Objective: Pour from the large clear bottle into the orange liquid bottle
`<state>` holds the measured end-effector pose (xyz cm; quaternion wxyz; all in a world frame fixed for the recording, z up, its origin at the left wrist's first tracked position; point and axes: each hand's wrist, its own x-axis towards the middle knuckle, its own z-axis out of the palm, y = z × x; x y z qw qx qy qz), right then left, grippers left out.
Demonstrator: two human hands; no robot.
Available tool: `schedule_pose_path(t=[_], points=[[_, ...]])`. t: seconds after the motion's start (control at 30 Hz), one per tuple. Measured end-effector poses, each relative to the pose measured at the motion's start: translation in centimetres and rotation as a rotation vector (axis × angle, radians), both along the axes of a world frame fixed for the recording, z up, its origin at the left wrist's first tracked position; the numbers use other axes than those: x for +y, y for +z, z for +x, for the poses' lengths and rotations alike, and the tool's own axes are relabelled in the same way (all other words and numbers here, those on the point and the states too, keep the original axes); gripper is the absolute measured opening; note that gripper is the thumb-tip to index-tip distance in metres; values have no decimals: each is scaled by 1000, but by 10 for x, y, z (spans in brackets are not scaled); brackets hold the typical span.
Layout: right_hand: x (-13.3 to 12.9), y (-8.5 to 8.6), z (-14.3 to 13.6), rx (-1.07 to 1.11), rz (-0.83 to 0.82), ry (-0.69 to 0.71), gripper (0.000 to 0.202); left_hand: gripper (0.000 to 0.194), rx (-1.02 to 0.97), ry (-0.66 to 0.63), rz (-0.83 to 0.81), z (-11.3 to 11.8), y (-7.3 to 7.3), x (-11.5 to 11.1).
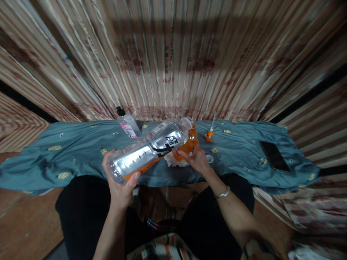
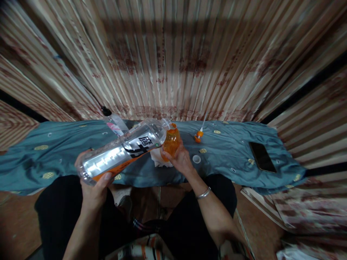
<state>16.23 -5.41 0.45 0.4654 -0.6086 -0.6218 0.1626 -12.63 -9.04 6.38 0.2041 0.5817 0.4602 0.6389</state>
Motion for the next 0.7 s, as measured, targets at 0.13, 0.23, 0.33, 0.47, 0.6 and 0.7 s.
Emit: schedule_pose_path(t=[0.13, 0.23, 0.33, 0.47, 0.6, 0.7], points=[[0, 1, 0, -10, -11, -7, 85, 90, -7, 5, -6, 0, -1, 0], [0, 2, 0, -26, -23, -8, 83, 89, -8, 16, -10, 0, -1, 0], [0, 3, 0, -30, -28, -8, 83, 87, 5, 15, 5, 0, -1, 0], [-1, 3, -1, -20, -20, -4, 81, 86, 18, -3, 17, 0, 0, 0], [0, 3, -1, 1, -4, -2, 82, 86, 24, -2, 20, -1, -1, -1], [0, 2, -1, 16, -10, 5, 84, 86, 11, -8, 19, -1, -2, 0]])
